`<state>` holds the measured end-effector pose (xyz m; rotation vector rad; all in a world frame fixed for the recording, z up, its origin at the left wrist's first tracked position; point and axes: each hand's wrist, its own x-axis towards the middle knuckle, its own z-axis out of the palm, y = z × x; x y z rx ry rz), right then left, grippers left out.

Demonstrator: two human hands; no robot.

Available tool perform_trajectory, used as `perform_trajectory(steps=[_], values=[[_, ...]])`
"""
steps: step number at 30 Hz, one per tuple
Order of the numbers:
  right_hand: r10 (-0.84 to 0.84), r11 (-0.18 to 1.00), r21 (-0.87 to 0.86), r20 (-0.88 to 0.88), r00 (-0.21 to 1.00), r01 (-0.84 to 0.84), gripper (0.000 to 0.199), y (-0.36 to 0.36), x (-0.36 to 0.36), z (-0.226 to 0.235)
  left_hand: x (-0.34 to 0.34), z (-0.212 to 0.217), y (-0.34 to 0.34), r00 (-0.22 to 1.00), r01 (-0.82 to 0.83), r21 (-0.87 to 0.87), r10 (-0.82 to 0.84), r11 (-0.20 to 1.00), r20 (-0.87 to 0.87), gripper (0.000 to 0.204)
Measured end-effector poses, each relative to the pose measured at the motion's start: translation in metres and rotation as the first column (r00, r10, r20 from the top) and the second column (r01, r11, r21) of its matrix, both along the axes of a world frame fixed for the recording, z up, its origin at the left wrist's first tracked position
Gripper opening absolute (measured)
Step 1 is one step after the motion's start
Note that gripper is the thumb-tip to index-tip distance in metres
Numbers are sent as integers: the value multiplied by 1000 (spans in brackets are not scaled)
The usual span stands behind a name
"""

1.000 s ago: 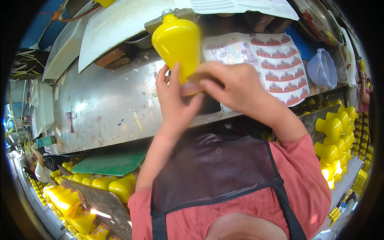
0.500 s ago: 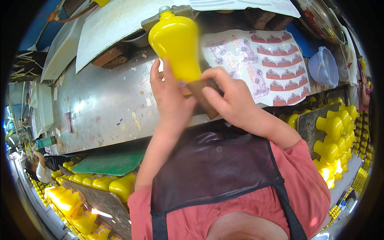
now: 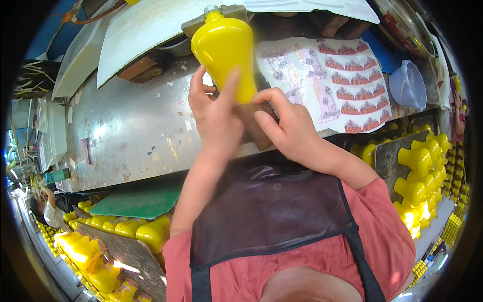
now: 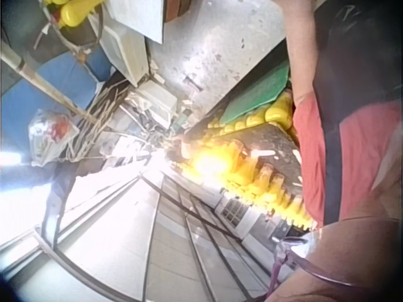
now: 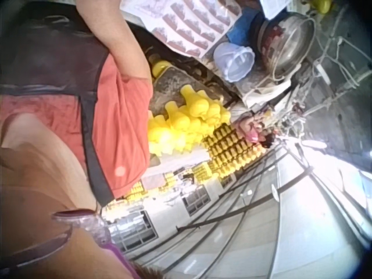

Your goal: The person applies adhesive labels to yellow plastic containers. They peel a label from a sheet, position it on the container, and smooth it down with their fingers. The process is repeated for multiple containers.

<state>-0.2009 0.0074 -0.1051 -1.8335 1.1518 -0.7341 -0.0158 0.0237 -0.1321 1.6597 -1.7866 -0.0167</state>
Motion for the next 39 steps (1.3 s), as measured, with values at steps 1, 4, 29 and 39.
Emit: perform_trajectory(steps=[1, 4, 29, 39], values=[[14, 1000, -2, 1, 1000, -14, 27, -2, -3, 1, 3, 0, -1, 998, 32, -4, -32, 999, -49, 96], [-91, 989, 121, 4, 996, 90, 27, -15, -12, 0, 6, -3, -4, 958, 98, -45, -107, 994, -265, 95], [12, 939, -341, -97, 995, -45, 22, -40, -8, 15, 6, -12, 2, 757, 179, 61, -97, 982, -646, 87], [-56, 994, -87, 170, 984, 72, 25, -57, -7, 16, 5, -9, 4, 866, 169, 76, -111, 983, -487, 91]])
